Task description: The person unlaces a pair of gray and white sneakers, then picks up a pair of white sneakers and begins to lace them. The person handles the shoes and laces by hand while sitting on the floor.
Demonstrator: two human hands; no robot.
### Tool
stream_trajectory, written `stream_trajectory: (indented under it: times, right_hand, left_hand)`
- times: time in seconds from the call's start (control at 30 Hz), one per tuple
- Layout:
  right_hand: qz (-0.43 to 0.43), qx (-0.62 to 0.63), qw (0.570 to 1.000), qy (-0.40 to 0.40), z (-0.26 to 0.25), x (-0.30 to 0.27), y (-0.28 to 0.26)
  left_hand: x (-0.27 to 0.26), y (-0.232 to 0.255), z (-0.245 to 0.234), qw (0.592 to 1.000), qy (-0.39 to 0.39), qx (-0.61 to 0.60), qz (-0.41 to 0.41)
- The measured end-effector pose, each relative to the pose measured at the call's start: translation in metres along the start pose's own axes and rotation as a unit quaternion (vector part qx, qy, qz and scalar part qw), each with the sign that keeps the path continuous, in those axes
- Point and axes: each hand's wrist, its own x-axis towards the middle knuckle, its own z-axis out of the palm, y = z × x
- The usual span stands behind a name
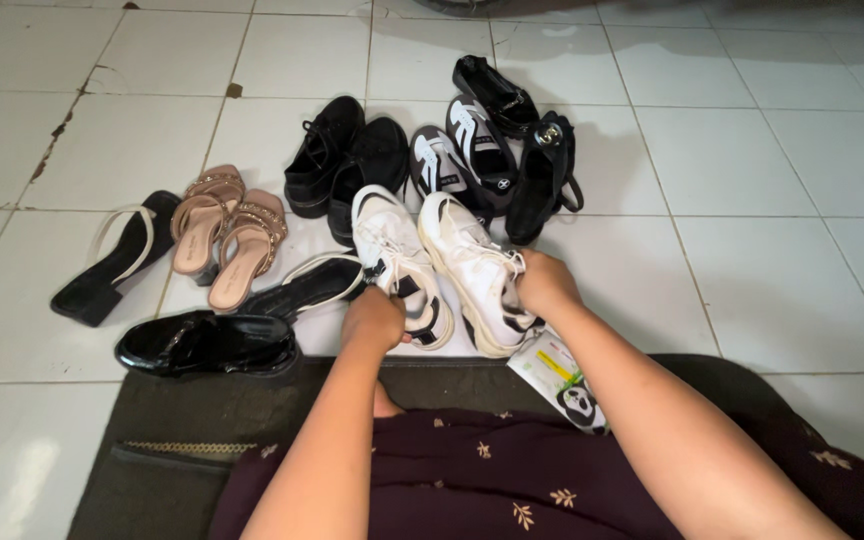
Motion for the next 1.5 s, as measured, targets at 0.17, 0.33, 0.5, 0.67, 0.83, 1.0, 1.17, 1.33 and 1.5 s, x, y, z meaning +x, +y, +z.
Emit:
stream_trajectory:
  times: [0.17, 0.33, 0.5, 0.67, 0.83, 1.0, 1.17, 1.33, 1.5]
  right_hand:
    - [0.042, -0.029, 0.998, 0.028, -0.008, 0.022, -0.001]
    - [0.069, -0.051, 0.994, 0.063, -0.01, 0.055, 0.002]
    - [0.08, -0.045, 0.992, 0.089, -0.017, 0.086, 0.007]
    - [0.071, -0.056, 0.993, 0.078, -0.009, 0.085, 0.01]
    - [0.064, -0.083, 0.992, 0.072, -0.01, 0.07, 0.019]
    - [0.142, -0.095, 0.983, 0.072, -0.047, 0.051, 0.028]
    - [-0.069, -0.203, 0.953, 0.213, -0.044, 0.023, 0.029]
    - [-0.251, -0.235, 0.931, 0.122, 0.003, -0.011, -0.001]
    - [-0.22, -0.321, 0.919, -0.064, 0.031, -0.033, -0.036]
  left_hand:
    - [0.033, 0.017, 0.002, 0.999, -0.005, 0.032, 0.019]
    - [0.066, 0.034, 0.005, 0.995, 0.019, 0.073, 0.06]
    - [0.097, 0.054, 0.005, 0.998, -0.005, 0.047, 0.031]
    - [0.091, 0.043, 0.005, 0.998, -0.029, 0.051, 0.036]
    - [0.062, 0.014, 0.004, 0.998, -0.037, 0.056, 0.008]
    - [0.043, -0.001, 0.0, 0.993, -0.05, 0.098, 0.035]
    - [0.045, -0.001, 0.019, 0.995, -0.03, 0.089, 0.042]
    - [0.039, 0.0, 0.045, 0.999, 0.033, 0.0, 0.021]
    - [0.026, -0.004, 0.041, 0.998, 0.044, -0.043, 0.013]
